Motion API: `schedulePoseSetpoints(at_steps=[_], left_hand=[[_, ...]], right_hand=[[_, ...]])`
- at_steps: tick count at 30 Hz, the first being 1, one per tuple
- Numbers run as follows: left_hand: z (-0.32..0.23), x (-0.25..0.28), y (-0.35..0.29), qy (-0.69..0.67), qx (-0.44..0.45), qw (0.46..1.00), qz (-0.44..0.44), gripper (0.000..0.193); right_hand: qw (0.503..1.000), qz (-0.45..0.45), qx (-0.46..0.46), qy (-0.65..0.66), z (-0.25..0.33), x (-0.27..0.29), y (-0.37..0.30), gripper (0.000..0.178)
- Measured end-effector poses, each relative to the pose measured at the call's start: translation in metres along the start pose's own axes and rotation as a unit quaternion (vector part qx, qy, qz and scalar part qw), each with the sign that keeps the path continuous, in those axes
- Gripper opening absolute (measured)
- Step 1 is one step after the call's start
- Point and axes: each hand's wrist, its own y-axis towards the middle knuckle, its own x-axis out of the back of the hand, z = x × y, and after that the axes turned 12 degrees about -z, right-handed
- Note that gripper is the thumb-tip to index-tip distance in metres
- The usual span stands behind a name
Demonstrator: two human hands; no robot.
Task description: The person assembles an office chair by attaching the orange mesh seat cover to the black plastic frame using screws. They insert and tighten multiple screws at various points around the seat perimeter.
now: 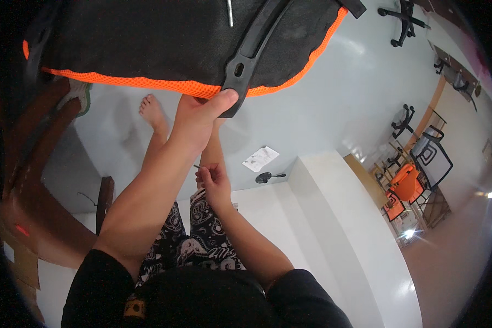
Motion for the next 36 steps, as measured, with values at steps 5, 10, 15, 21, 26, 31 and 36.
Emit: schedulePoseSetpoints(at_steps=[5, 10, 15, 21, 26, 31, 36], left_hand=[[-0.001, 0.000, -0.003, 0.021, 0.000, 1.000, 0.003, 0.024], [0.004, 0.001, -0.002, -0.002, -0.024, 1.000, 0.013, 0.023], [0.004, 0.005, -0.004, 0.000, -0.020, 1.000, 0.024, 0.021], [0.006, 0.004, -0.003, -0.064, -0.005, 0.998, 0.026, 0.019], [0.007, 0.004, -0.004, -0.023, -0.011, 1.000, 0.005, 0.019], [0.014, 0.011, 0.001, 0.152, -0.008, 0.988, -0.014, 0.030], [0.016, 0.015, 0.000, 0.184, -0.009, 0.983, -0.008, 0.035]], right_hand=[[1.000, 0.007, 0.003, 0.013, -0.005, -0.008, 0.005, 0.017], [0.999, 0.015, -0.017, 0.030, -0.007, -0.011, 0.009, 0.021], [0.999, 0.032, -0.010, -0.018, -0.004, -0.009, 0.013, 0.023], [0.999, 0.025, -0.024, -0.014, 0.000, -0.013, 0.011, 0.024], [0.999, 0.024, -0.013, -0.033, 0.005, -0.017, 0.008, 0.025], [0.997, 0.021, -0.052, -0.050, 0.014, -0.019, 0.004, 0.025], [0.997, 0.047, 0.013, -0.058, -0.001, -0.017, 0.004, 0.028]])
